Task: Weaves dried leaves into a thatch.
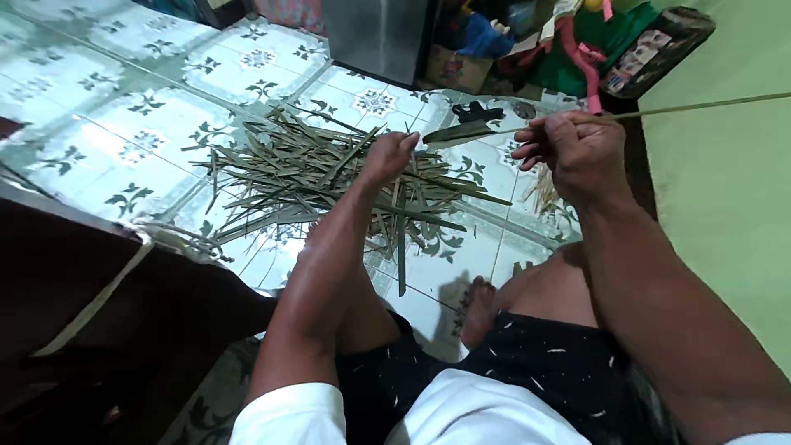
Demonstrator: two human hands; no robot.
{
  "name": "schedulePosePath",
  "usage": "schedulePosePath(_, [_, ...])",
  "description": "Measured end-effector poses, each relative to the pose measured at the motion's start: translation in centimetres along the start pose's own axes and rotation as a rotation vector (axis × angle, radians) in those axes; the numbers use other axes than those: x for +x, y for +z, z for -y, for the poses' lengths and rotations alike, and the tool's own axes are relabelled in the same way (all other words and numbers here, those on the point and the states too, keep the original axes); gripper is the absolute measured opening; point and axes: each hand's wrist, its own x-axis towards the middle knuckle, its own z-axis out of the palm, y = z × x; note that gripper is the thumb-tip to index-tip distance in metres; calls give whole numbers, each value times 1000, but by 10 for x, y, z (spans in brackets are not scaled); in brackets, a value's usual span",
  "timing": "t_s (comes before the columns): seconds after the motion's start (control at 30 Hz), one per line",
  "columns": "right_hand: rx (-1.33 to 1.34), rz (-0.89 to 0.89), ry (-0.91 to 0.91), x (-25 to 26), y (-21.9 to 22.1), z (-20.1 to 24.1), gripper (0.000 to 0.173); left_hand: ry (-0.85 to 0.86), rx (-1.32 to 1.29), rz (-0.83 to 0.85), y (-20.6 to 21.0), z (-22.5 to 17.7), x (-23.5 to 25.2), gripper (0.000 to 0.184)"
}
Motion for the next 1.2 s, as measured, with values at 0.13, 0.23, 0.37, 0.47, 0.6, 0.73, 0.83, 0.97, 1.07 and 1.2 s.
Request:
schedulePosePath(0.13, [-13, 21, 10, 31, 11, -15, 28, -216, 330, 50, -8, 14, 5, 33])
schedulePosePath(0.23, [49, 24, 24, 57, 18, -30, 23, -217, 370, 43, -12, 23, 6, 33])
schedulePosePath(0.37, [167, 1, 101, 73, 24, -67, 26, -189, 240, -54, -15, 33, 14, 48])
schedulePosePath(0.47, [221, -13, 201, 82, 24, -97, 29, -247, 125, -96, -10, 23, 19, 54])
schedulePosePath(0.6, [236, -14, 229, 97, 22, -103, 32, -191, 29, -98, 14, 15, 29, 47])
schedulePosePath(0.73, [188, 36, 218, 94, 36, -106, 32, -120, -60, -31, 49, 6, 57, 41])
schedulePosePath(0.83, [180, 51, 184, 91, 39, -106, 31, -123, -133, -3, 70, -1, 68, 43])
schedulePosePath(0.97, [167, 27, 140, 87, 34, -110, 29, -64, -92, -28, 85, -5, 71, 49])
schedulePosePath(1.07, [142, -6, 136, 82, 33, -112, 30, -4, 144, -11, 84, -7, 70, 53])
schedulePosePath(1.2, [135, 7, 137, 81, 38, -117, 29, -75, 382, -3, 66, 1, 77, 55])
